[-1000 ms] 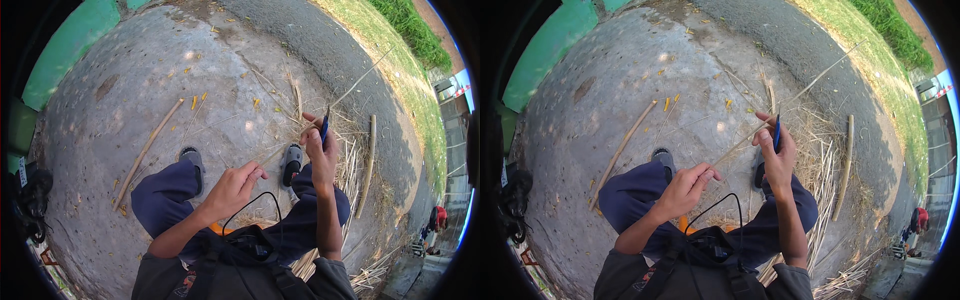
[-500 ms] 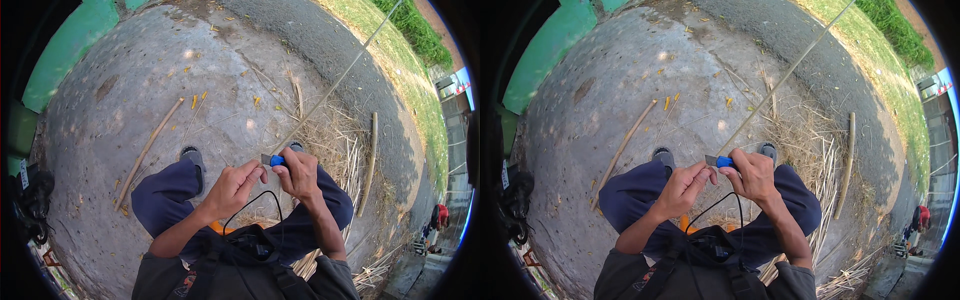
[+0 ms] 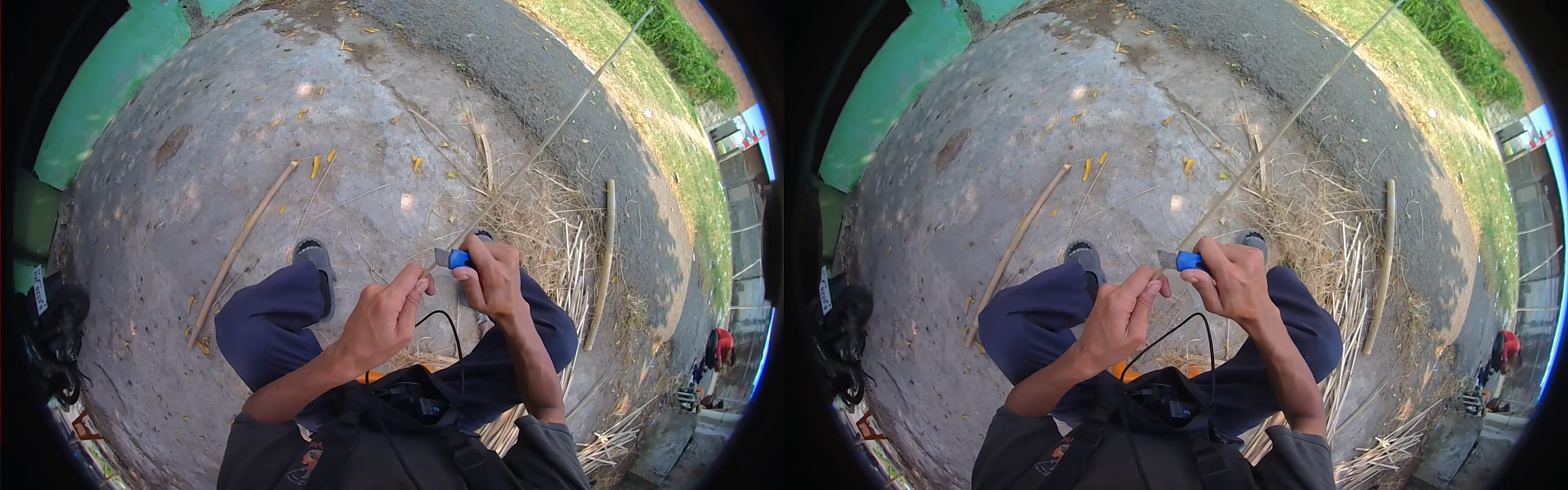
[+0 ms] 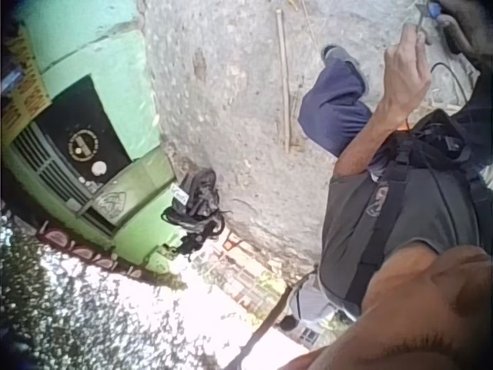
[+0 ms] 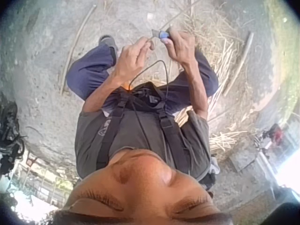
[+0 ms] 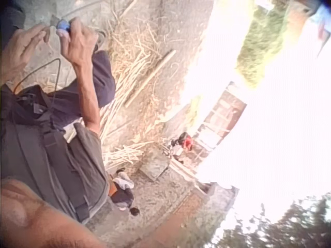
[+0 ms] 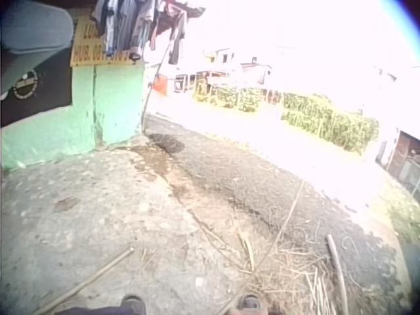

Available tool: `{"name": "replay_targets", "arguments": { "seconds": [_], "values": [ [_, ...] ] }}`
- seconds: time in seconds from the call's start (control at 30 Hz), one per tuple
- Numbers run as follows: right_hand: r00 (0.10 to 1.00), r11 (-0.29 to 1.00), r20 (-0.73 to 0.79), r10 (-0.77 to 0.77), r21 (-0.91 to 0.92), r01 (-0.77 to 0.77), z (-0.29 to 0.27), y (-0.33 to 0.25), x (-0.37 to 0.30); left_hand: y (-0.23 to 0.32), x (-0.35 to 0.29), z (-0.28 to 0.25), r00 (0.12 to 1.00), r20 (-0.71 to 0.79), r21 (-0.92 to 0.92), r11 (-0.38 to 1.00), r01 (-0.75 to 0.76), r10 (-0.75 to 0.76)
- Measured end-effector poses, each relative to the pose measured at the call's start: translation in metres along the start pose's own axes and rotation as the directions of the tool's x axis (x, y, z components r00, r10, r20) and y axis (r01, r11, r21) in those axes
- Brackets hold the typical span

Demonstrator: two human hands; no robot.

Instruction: The person shaves a thin bamboo strip using a utility knife, periodically bending and testing its flexibility by hand.

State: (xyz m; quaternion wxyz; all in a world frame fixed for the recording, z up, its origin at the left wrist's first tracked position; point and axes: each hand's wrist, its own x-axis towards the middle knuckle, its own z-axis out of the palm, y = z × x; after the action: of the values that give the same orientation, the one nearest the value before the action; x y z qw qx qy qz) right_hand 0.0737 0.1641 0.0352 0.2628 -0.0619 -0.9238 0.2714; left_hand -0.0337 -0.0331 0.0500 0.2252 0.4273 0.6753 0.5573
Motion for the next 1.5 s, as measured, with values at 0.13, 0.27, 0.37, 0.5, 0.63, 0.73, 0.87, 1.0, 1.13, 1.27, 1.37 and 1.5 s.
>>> {"name": "replay_targets", "arguments": {
  "seconds": [0.13, 0.27, 0.37, 0.5, 0.63, 0.73, 0.87, 1.0, 1.13, 1.27, 1.37, 1.5],
  "values": [
    [0.999, 1.000, 0.052, -0.004, -0.023, 0.005, 0.000, 0.000, 0.004, -0.004, -0.003, 0.003, 0.996, -0.068, 0.031, 0.998, -0.062, 0.064],
    [0.999, 0.997, 0.024, 0.029, -0.065, -0.028, 0.002, -0.006, 0.008, -0.002, -0.004, 0.000, 0.998, -0.060, 0.102, 0.994, -0.026, 0.032],
    [1.000, 0.995, -0.025, 0.001, -0.103, -0.004, 0.004, -0.007, 0.013, -0.003, -0.004, 0.001, 0.991, -0.118, 0.120, 0.992, -0.047, 0.061],
    [0.998, 0.989, -0.056, -0.006, -0.151, -0.002, 0.004, -0.007, 0.017, -0.001, -0.002, -0.001, 0.994, -0.102, 0.103, 0.995, -0.018, 0.028],
    [0.987, 0.977, -0.158, 0.039, -0.199, -0.071, -0.001, -0.004, 0.022, 0.007, -0.003, -0.006, 0.996, -0.084, 0.098, 0.995, 0.000, 0.008],
    [0.879, 0.942, -0.430, 0.207, -0.154, -0.297, -0.019, 0.032, 0.033, 0.006, -0.012, -0.001, 1.000, -0.030, 0.102, 0.995, -0.007, 0.010],
    [0.706, 0.862, -0.496, 0.506, 0.274, -0.426, -0.055, 0.062, 0.035, -0.005, -0.019, 0.006, 0.999, -0.008, 0.095, 0.994, -0.046, 0.047],
    [0.625, 0.826, -0.541, 0.563, 0.353, -0.439, -0.067, 0.069, 0.031, -0.004, -0.018, 0.004, 0.998, 0.063, 0.130, 0.991, -0.040, 0.032],
    [0.591, 0.846, -0.607, 0.531, 0.334, -0.416, -0.088, 0.089, 0.025, -0.006, -0.023, 0.007, 0.996, 0.079, 0.129, 0.990, -0.059, 0.050],
    [0.537, 0.819, -0.621, 0.571, 0.480, -0.316, -0.090, 0.070, 0.020, 0.001, -0.022, 0.004, 0.994, 0.100, 0.115, 0.992, -0.049, 0.038],
    [0.539, 0.807, -0.602, 0.589, 0.474, -0.352, -0.096, 0.077, 0.015, 0.004, -0.021, 0.003, 0.990, 0.142, 0.051, 0.998, -0.036, 0.029],
    [0.513, 0.432, -0.284, 0.810, 0.880, -0.195, -0.112, 0.078, 0.010, 0.004, -0.016, 0.001, 0.993, 0.114, 0.083, 0.996, -0.010, 0.001]
  ]
}}
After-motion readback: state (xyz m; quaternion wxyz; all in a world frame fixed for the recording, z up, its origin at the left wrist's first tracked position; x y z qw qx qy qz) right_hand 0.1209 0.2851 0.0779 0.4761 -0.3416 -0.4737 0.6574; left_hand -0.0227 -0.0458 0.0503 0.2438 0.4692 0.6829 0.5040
